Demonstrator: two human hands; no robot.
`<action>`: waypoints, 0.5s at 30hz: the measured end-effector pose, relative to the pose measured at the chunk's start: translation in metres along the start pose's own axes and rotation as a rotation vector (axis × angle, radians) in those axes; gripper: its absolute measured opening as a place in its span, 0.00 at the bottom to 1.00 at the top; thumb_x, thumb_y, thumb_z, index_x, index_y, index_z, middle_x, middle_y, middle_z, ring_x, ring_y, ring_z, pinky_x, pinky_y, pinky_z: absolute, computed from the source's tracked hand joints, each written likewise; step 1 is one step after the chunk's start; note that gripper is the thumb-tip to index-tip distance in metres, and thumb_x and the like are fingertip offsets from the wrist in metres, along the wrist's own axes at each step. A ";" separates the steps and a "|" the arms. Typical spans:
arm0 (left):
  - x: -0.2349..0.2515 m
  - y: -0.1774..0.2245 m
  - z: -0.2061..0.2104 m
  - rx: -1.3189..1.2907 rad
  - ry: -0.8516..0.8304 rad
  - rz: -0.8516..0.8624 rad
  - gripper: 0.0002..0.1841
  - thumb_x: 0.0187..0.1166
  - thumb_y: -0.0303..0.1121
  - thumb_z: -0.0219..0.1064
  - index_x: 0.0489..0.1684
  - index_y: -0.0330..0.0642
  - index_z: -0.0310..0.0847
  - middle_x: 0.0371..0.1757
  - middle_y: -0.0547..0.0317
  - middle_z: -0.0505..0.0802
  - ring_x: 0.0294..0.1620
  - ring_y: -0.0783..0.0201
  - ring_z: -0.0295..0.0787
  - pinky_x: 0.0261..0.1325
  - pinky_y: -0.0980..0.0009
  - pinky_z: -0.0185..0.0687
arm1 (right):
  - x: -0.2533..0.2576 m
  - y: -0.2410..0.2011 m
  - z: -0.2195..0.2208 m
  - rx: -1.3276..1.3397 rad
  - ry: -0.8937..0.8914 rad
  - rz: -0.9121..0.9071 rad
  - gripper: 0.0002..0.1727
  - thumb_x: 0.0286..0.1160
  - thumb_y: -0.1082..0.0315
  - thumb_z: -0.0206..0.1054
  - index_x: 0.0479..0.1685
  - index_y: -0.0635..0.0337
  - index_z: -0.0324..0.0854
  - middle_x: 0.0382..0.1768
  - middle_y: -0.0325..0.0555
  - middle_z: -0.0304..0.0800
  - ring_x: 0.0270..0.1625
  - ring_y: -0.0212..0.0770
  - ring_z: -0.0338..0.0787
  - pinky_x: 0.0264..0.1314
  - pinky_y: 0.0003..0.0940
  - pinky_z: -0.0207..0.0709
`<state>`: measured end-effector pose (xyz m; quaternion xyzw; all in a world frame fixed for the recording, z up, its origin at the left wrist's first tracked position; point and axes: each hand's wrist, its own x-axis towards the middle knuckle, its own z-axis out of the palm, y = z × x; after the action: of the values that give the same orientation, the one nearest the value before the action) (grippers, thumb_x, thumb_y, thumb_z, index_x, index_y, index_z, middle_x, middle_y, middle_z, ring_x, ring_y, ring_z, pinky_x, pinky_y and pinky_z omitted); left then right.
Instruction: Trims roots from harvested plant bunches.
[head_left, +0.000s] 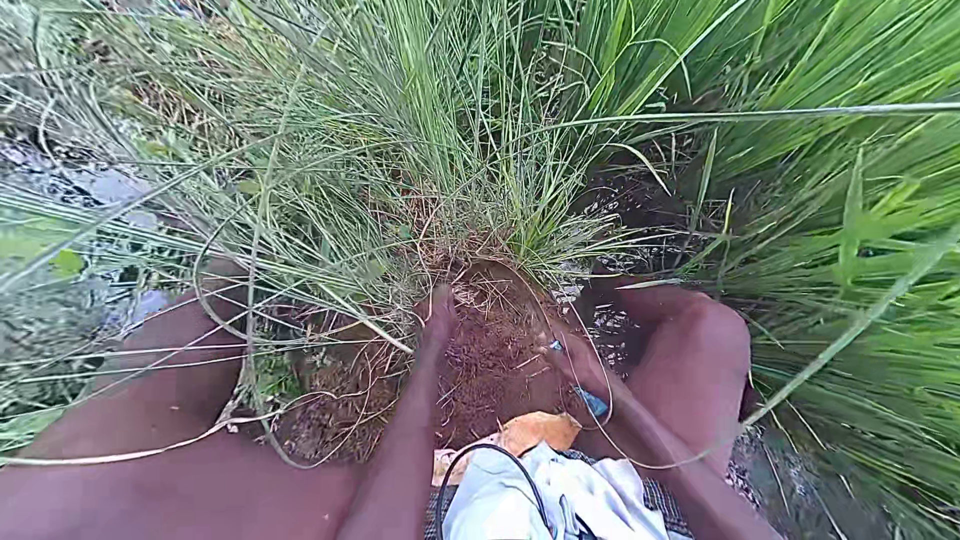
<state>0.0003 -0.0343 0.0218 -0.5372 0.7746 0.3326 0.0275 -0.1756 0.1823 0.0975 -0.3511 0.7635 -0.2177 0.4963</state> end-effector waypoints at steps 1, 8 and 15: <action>0.002 0.001 -0.005 0.004 -0.005 -0.017 0.23 0.96 0.37 0.44 0.72 0.30 0.78 0.63 0.26 0.88 0.70 0.31 0.83 0.75 0.36 0.70 | -0.009 -0.002 0.002 0.013 0.006 0.030 0.23 0.87 0.59 0.60 0.73 0.65 0.72 0.40 0.51 0.85 0.34 0.42 0.86 0.43 0.41 0.83; 0.014 0.001 -0.016 0.005 0.030 -0.057 0.24 0.96 0.38 0.43 0.71 0.26 0.76 0.62 0.24 0.88 0.69 0.29 0.83 0.75 0.35 0.70 | -0.006 0.022 0.018 0.111 0.040 0.039 0.23 0.85 0.58 0.61 0.72 0.64 0.73 0.39 0.49 0.85 0.37 0.41 0.85 0.47 0.43 0.81; 0.012 0.007 -0.017 0.014 0.005 -0.076 0.24 0.96 0.38 0.45 0.74 0.28 0.75 0.67 0.26 0.86 0.72 0.33 0.82 0.77 0.36 0.68 | -0.002 0.018 0.014 0.367 -0.064 0.183 0.24 0.90 0.58 0.58 0.76 0.62 0.64 0.30 0.42 0.77 0.22 0.35 0.80 0.28 0.33 0.80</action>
<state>-0.0056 -0.0515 0.0340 -0.5670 0.7560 0.3243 0.0421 -0.1685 0.1965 0.0809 -0.1908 0.7236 -0.2960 0.5936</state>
